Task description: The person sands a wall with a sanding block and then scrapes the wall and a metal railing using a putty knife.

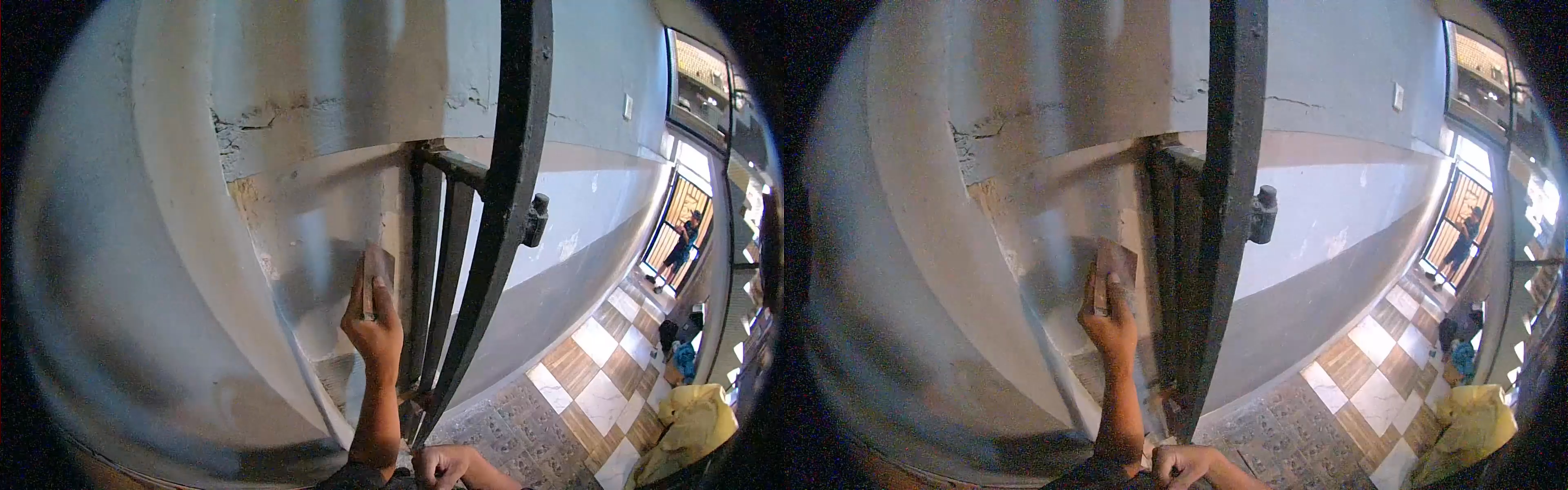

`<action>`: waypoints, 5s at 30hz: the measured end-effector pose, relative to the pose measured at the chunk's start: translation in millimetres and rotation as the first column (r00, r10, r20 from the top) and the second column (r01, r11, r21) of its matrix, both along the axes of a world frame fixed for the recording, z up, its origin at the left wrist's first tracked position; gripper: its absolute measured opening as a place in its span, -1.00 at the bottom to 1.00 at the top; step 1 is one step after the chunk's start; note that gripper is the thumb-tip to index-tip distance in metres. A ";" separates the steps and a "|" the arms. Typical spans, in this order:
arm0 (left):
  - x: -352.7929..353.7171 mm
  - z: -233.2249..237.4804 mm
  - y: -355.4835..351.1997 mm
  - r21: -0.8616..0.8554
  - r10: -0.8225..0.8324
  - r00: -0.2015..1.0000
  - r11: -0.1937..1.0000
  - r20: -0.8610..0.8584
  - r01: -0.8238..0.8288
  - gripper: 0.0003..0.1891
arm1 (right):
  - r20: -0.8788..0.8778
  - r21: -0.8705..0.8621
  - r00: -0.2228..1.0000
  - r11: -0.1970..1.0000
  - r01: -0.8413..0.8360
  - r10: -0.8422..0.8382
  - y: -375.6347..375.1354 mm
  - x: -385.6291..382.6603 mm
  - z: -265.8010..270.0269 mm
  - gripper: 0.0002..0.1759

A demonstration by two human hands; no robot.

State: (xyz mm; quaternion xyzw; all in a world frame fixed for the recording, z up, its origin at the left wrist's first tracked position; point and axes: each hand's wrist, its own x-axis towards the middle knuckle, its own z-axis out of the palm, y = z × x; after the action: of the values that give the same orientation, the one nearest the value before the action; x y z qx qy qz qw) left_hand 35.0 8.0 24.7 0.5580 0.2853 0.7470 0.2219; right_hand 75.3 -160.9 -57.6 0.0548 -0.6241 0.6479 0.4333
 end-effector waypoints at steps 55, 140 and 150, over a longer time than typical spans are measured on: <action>5.2 -9.7 6.2 0.002 0.112 0.993 0.994 0.038 -0.112 -0.69 | 0.324 -0.184 0.789 0.853 -0.489 0.522 61.5 84.6 -88.6 -0.60; 4.3 -16.4 15.8 -0.052 0.135 0.987 0.989 -0.091 -0.140 -0.61 | 0.186 -0.582 0.301 0.142 0.800 -0.935 187.8 12.1 41.1 -0.41; 10.5 -7.6 3.0 -0.068 0.058 0.996 0.996 -0.073 -0.063 -0.66 | 0.084 -0.617 0.233 0.133 0.775 -0.969 167.4 14.0 69.1 -0.67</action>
State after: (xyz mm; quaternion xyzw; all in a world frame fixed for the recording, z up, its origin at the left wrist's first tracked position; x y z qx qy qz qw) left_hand 45.5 11.1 17.1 0.5671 0.3357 0.7227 0.2084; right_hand 89.3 6.5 11.5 -0.3422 -0.2331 0.3834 0.8256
